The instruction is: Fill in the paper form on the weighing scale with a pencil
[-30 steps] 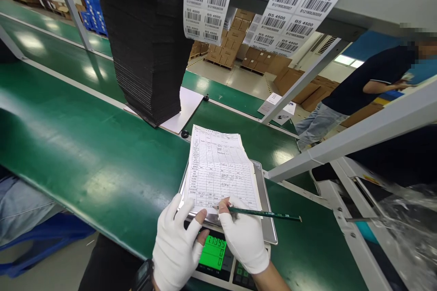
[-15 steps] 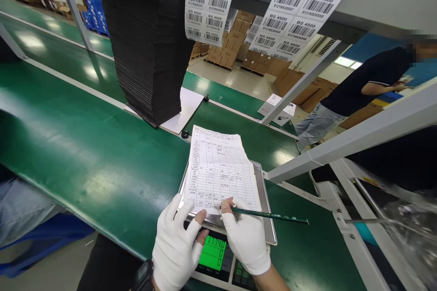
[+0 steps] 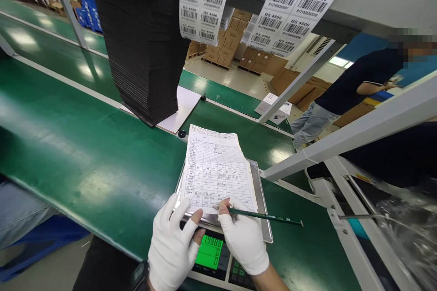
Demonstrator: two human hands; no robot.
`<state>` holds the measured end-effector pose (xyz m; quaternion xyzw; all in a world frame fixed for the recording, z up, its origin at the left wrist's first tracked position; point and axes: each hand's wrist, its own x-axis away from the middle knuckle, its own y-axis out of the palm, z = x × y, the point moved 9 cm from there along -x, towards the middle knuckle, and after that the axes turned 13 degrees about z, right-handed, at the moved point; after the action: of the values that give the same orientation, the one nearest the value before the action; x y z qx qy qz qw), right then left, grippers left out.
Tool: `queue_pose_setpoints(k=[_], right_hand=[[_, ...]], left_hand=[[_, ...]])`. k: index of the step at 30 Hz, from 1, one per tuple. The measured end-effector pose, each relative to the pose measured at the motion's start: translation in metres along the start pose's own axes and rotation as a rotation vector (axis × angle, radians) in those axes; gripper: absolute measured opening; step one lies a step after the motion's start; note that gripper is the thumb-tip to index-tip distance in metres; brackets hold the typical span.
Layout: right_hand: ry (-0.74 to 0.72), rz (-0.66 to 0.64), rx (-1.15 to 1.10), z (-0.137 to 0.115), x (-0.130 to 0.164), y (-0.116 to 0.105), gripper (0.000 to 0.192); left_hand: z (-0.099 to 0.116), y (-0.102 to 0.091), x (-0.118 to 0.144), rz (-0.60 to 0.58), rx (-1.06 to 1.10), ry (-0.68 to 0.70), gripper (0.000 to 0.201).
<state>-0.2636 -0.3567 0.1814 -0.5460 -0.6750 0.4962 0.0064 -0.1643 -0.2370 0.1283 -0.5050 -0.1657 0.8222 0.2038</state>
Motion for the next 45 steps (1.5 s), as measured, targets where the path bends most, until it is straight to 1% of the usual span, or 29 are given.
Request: queue_pose_setpoints(k=[7, 12, 16, 19, 24, 30, 36, 45], right_hand=[[-0.015, -0.008, 0.039, 0.001, 0.001, 0.003, 0.031], [-0.017, 0.0, -0.024, -0.003, 0.0, 0.002, 0.029], [-0.017, 0.016, -0.012, -0.003, -0.001, 0.0, 0.029], [-0.007, 0.005, -0.005, -0.002, -0.001, 0.0, 0.031], [0.008, 0.032, -0.002, 0.003, -0.001, -0.002, 0.034], [0.052, -0.011, 0.009, 0.012, 0.002, 0.003, 0.035], [0.016, 0.023, 0.018, 0.008, 0.002, 0.001, 0.033], [0.071, 0.016, 0.002, 0.013, 0.003, 0.001, 0.035]], left_hand=[[0.0, 0.0, -0.001, -0.007, 0.011, -0.016, 0.028], [0.0, -0.001, -0.001, -0.002, -0.011, -0.024, 0.027], [0.001, -0.002, -0.002, 0.002, -0.003, -0.01, 0.028], [0.001, -0.002, -0.002, 0.003, -0.006, -0.005, 0.028], [0.001, -0.002, -0.003, -0.01, 0.008, -0.02, 0.029], [0.001, -0.001, -0.002, -0.016, 0.005, -0.027, 0.029], [0.001, -0.002, -0.002, -0.007, -0.001, -0.02, 0.028], [-0.001, 0.0, -0.001, -0.008, -0.002, -0.011, 0.027]])
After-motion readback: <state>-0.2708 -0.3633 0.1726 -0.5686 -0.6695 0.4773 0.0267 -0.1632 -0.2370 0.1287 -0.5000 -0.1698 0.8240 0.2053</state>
